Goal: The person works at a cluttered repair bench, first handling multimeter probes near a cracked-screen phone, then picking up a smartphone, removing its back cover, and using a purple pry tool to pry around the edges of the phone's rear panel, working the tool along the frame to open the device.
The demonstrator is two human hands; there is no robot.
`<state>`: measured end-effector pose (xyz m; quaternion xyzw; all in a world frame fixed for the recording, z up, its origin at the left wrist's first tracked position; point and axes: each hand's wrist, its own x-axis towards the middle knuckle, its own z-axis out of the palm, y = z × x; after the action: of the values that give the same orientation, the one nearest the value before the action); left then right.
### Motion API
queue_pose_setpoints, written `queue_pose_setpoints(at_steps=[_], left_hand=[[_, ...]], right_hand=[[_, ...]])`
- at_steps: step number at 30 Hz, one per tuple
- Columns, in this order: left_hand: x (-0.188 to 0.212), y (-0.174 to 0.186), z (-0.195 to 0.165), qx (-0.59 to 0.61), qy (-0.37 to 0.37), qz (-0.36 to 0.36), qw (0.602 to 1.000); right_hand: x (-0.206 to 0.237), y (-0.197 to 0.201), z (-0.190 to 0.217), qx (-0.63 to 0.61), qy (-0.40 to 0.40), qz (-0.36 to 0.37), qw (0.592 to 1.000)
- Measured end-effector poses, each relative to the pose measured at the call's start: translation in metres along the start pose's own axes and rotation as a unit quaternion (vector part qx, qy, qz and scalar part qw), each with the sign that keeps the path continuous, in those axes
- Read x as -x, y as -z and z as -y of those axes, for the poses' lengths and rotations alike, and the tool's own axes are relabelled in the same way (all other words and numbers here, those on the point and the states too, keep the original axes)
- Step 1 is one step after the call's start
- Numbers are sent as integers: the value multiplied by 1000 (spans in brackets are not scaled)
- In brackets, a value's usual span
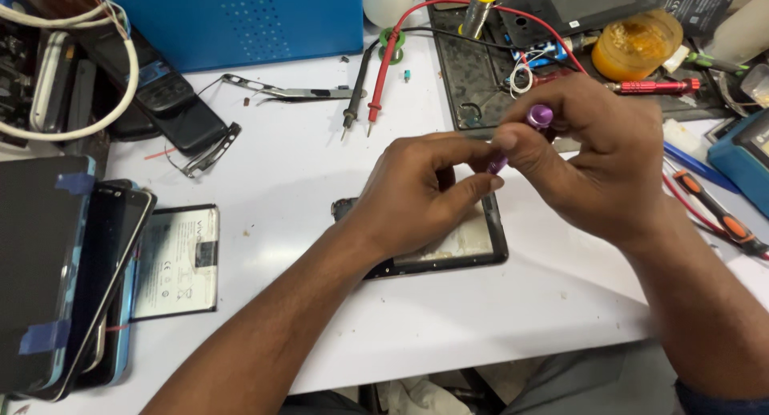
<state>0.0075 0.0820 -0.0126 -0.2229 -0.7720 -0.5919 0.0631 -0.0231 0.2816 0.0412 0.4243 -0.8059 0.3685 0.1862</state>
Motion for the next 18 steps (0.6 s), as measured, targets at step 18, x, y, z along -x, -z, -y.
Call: queue_pose_setpoints(at_steps=[18], left_hand=[[14, 37, 3, 28, 79, -109, 991]], right_hand=[[39, -21, -18, -114, -64, -159, 978]])
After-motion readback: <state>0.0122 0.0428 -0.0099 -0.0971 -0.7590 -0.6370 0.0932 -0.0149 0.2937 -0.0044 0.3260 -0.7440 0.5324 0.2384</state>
